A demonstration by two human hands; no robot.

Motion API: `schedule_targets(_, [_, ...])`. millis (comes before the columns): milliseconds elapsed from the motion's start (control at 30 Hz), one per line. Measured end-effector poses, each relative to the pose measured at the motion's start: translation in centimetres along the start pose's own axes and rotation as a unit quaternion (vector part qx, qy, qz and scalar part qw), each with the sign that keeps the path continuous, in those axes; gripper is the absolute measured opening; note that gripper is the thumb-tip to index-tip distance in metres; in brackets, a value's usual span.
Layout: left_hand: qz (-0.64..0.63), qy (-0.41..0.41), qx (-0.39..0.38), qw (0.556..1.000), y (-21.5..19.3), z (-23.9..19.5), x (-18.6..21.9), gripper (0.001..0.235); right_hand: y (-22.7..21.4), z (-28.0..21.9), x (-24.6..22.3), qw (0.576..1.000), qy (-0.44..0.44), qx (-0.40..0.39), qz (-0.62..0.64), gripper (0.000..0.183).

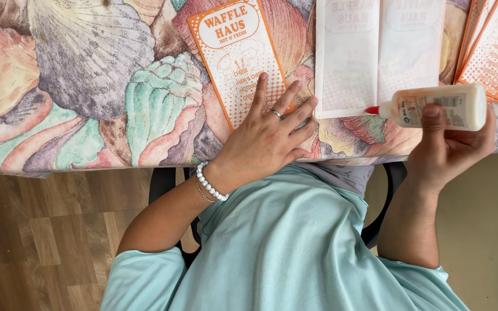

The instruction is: Applying glue to the edges of paper bags and folding them to seal the packaging.

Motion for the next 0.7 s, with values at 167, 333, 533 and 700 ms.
schedule_targets(167, [0.006,-0.006,-0.007,1.000,-0.2,0.1,0.1,0.053,-1.9,0.0,2.3,0.996,-0.078,0.032,0.019,0.055])
schedule_targets(333, [0.002,-0.009,-0.007,1.000,0.0,0.1,0.0,0.054,-3.3,1.6,2.6,0.999,0.015,0.041,-0.003,0.032])
schedule_targets(533, [-0.008,-0.010,-0.003,1.000,-0.1,0.1,0.0,0.052,-4.8,2.1,4.4,0.995,0.063,0.076,-0.033,0.030])
schedule_targets(700, [-0.002,-0.010,-0.007,1.000,-0.1,0.1,0.0,0.051,-5.8,2.5,5.3,0.994,0.016,0.095,-0.041,0.024])
Point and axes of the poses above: each hand's wrist, its own z-axis towards the middle knuckle, its own y-axis out of the palm, x = y × z, the point moved 4 cm from there along z, towards the middle knuckle, and after that the axes turned 14 degrees about -z, right-handed, at the moved point
